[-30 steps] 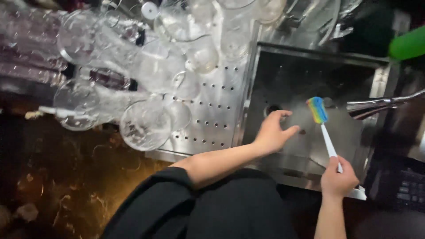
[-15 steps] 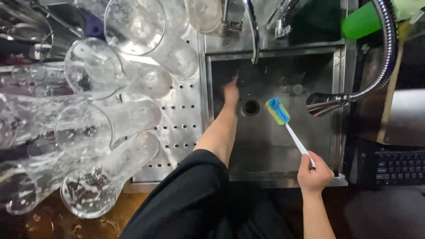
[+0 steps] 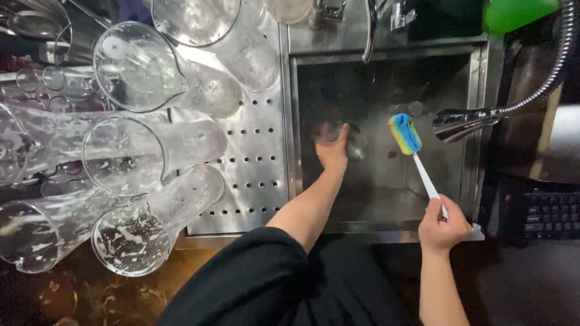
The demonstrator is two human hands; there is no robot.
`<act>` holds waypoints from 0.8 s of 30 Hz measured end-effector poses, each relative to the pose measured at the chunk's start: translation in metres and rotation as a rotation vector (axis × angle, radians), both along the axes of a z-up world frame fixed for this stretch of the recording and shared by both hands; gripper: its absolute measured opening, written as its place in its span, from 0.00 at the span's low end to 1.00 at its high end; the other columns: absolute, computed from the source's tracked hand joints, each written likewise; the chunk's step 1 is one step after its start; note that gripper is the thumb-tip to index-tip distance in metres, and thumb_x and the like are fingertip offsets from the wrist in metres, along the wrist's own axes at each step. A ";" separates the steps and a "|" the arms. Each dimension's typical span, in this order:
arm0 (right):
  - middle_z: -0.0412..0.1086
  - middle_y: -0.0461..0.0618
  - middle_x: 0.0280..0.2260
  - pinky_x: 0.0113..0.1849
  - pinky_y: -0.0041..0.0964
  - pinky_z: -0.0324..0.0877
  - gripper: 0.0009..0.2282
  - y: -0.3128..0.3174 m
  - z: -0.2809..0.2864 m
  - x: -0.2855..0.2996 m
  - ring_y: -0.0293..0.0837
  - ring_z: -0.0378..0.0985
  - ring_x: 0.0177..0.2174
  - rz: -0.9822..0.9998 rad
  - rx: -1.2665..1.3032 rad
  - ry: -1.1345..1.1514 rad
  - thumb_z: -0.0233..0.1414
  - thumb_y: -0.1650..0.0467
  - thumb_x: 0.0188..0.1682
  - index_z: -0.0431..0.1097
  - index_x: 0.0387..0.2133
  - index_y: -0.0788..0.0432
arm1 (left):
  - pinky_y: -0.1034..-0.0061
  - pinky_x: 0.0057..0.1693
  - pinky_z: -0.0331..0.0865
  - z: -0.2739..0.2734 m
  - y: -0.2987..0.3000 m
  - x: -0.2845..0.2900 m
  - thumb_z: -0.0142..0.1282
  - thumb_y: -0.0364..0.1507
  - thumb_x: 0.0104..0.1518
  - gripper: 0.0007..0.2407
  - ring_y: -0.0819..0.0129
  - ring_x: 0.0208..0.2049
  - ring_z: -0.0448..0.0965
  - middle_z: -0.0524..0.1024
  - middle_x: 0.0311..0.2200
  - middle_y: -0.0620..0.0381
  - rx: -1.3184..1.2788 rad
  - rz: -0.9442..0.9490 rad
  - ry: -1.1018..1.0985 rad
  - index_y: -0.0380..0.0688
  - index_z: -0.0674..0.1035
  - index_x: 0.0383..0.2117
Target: Scrubbing the interior and exterior of glass pitchers and measuring cups using a long-handled brush in a sink.
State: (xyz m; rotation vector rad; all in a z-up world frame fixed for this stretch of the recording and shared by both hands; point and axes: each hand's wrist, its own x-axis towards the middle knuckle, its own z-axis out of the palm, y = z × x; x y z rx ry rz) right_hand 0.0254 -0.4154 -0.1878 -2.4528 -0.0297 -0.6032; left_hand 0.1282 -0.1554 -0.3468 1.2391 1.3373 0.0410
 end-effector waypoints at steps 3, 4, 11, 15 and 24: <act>0.72 0.49 0.18 0.34 0.42 0.74 0.01 0.005 0.005 0.006 0.54 0.78 0.25 0.003 0.022 -0.016 0.62 0.79 0.53 0.81 0.34 0.65 | 0.74 0.68 0.64 0.039 0.002 0.003 0.73 0.55 0.37 0.34 0.70 0.59 0.74 0.79 0.52 0.61 -0.156 0.076 0.007 0.58 0.77 0.53; 0.72 0.50 0.18 0.34 0.42 0.74 0.01 0.006 0.006 0.005 0.54 0.79 0.25 0.000 0.032 -0.008 0.61 0.79 0.53 0.81 0.34 0.65 | 0.70 0.70 0.60 0.064 0.006 0.003 0.67 0.58 0.42 0.35 0.65 0.63 0.71 0.76 0.56 0.55 -0.265 0.080 0.081 0.54 0.74 0.55; 0.73 0.50 0.18 0.32 0.42 0.74 0.01 0.009 0.010 0.005 0.52 0.79 0.26 -0.027 0.048 -0.011 0.61 0.79 0.54 0.81 0.35 0.66 | 0.64 0.35 0.69 0.063 0.009 0.010 0.59 0.62 0.49 0.28 0.64 0.22 0.77 0.75 0.24 0.59 -0.721 0.214 0.117 0.49 0.75 0.36; 0.73 0.53 0.19 0.32 0.41 0.73 0.01 0.010 0.012 0.005 0.54 0.79 0.25 -0.011 0.072 0.000 0.60 0.80 0.55 0.80 0.35 0.69 | 0.75 0.20 0.70 0.073 0.006 0.017 0.56 0.56 0.56 0.27 0.65 0.16 0.72 0.67 0.17 0.55 -0.878 0.296 -0.019 0.40 0.73 0.28; 0.72 0.49 0.18 0.34 0.41 0.73 0.03 0.003 0.003 0.002 0.52 0.78 0.25 -0.011 0.046 -0.030 0.61 0.77 0.57 0.80 0.34 0.65 | 0.78 0.20 0.69 0.117 0.005 0.030 0.59 0.52 0.58 0.23 0.67 0.18 0.78 0.75 0.21 0.54 -0.720 0.141 -0.112 0.42 0.71 0.35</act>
